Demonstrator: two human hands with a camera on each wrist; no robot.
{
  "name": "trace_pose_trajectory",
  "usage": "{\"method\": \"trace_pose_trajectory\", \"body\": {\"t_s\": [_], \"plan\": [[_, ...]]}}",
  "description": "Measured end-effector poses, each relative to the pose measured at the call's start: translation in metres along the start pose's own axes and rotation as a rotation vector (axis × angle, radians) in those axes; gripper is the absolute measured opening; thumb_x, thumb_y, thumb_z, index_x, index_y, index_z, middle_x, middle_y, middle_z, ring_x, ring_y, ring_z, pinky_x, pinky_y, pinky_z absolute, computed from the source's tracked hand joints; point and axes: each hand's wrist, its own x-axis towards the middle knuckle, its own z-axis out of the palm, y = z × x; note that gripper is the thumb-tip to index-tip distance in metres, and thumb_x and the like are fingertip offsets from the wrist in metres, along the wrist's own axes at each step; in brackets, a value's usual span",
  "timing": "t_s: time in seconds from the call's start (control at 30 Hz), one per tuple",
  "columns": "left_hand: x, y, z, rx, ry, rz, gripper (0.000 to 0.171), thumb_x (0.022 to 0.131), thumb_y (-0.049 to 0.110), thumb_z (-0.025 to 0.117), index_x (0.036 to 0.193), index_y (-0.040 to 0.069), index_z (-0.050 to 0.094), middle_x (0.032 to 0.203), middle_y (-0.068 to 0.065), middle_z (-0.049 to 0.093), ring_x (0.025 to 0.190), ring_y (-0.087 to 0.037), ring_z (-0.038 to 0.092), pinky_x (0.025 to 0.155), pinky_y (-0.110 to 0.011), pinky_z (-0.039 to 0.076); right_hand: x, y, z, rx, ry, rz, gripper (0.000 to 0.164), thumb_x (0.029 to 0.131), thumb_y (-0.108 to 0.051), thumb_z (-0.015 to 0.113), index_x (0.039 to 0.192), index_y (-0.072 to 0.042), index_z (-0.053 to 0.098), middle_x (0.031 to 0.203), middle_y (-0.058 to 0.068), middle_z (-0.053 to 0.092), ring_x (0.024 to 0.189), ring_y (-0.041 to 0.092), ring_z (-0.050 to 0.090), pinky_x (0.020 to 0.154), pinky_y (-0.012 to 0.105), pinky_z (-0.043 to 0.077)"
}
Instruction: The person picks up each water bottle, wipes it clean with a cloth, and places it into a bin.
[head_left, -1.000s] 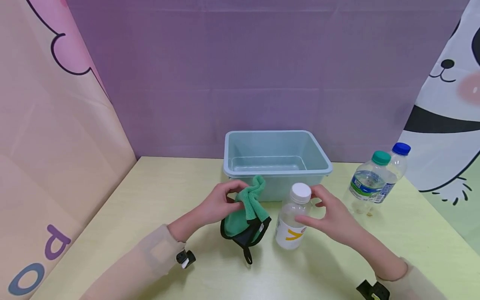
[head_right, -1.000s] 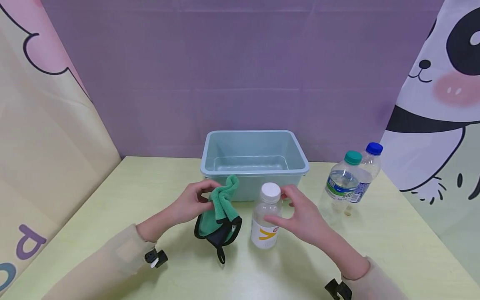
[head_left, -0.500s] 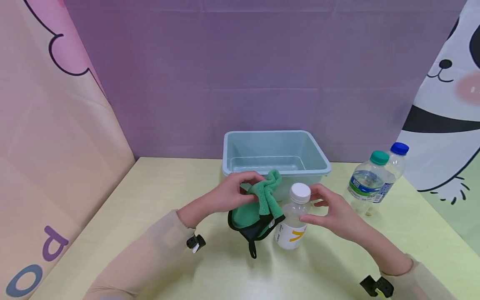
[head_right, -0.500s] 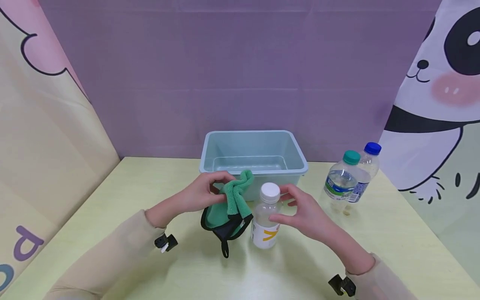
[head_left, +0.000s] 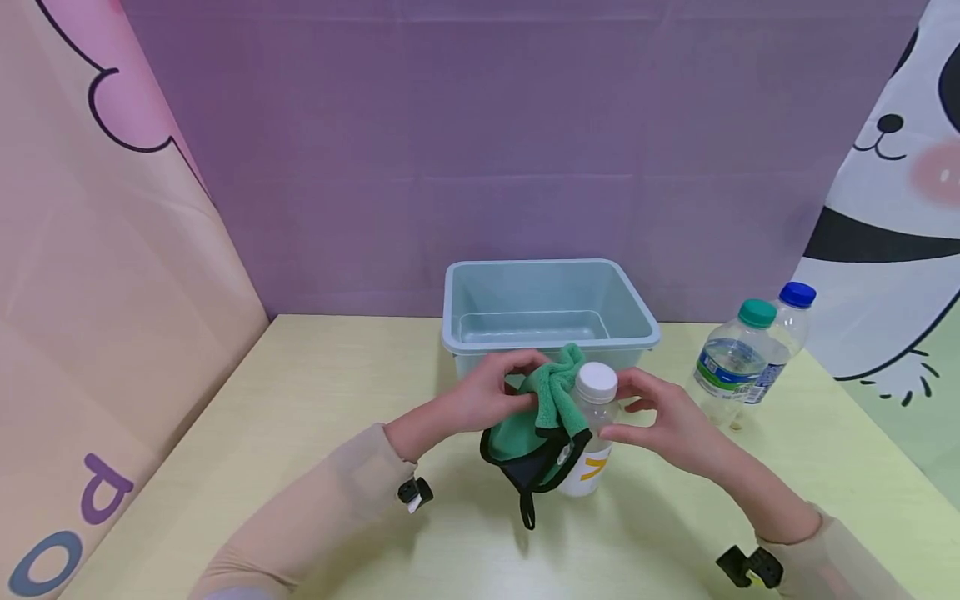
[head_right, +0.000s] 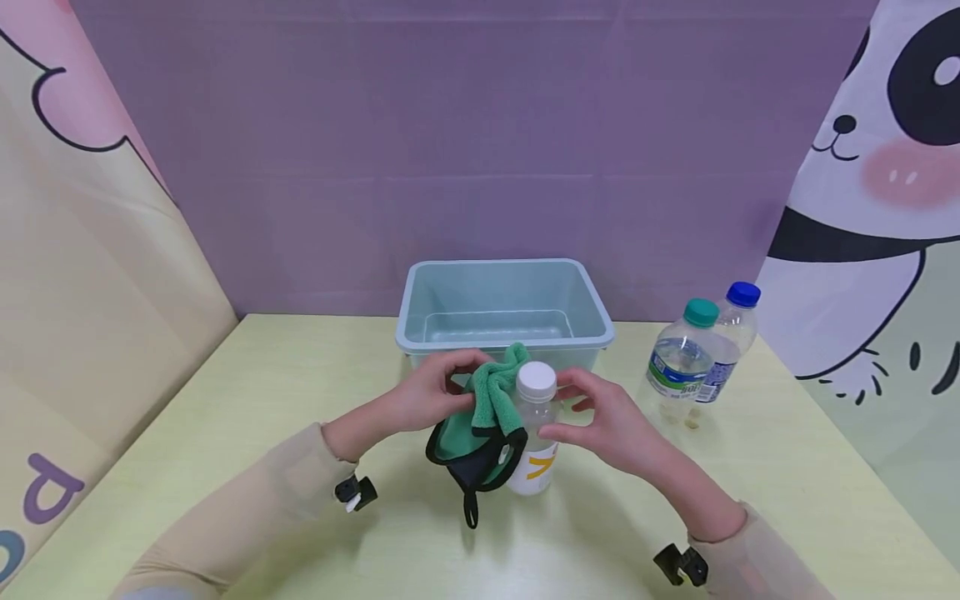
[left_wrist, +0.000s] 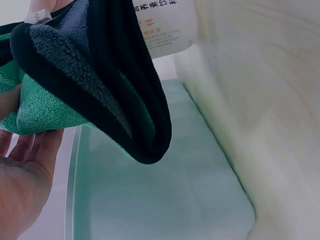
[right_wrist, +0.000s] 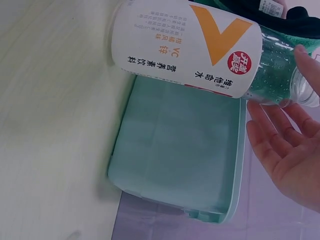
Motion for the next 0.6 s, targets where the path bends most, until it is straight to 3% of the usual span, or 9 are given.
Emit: {"method": "trace_pose_trajectory", "body": {"t_s": [0.23, 0.47, 0.6], "plan": [[-0.006, -0.013, 0.004, 0.071, -0.037, -0.005, 0.028, 0.085, -0.007, 0.065, 0.111, 0.005, 0.064, 0.101, -0.005, 0.066, 0.096, -0.014, 0.059, 0.071, -0.030, 0.054, 0.000, 0.000, -0.001, -0.018, -0.006, -0.004, 0.048, 0.077, -0.012, 0.083, 0.118, -0.002, 0.060, 0.110, 0.007, 0.065, 0.098, 0.025, 0.062, 0.081, 0.036, 0.053], [-0.013, -0.032, 0.014, 0.280, -0.156, -0.021, 0.029, 0.081, -0.005, 0.068, 0.107, 0.007, 0.065, 0.099, 0.000, 0.066, 0.089, -0.012, 0.058, 0.081, -0.025, 0.047, -0.001, 0.001, 0.000, -0.021, -0.002, -0.009, 0.049, 0.077, -0.012, 0.083, 0.118, -0.002, 0.059, 0.111, 0.007, 0.065, 0.097, 0.023, 0.062, 0.081, 0.035, 0.053], [-0.015, -0.036, 0.017, 0.322, -0.174, -0.021, 0.027, 0.082, -0.002, 0.070, 0.106, 0.008, 0.065, 0.098, 0.001, 0.066, 0.088, -0.012, 0.059, 0.081, -0.024, 0.046, -0.001, 0.001, 0.000, -0.016, -0.002, -0.008, 0.048, 0.077, -0.012, 0.082, 0.119, -0.002, 0.059, 0.111, 0.007, 0.065, 0.098, 0.023, 0.061, 0.081, 0.033, 0.053]]}}
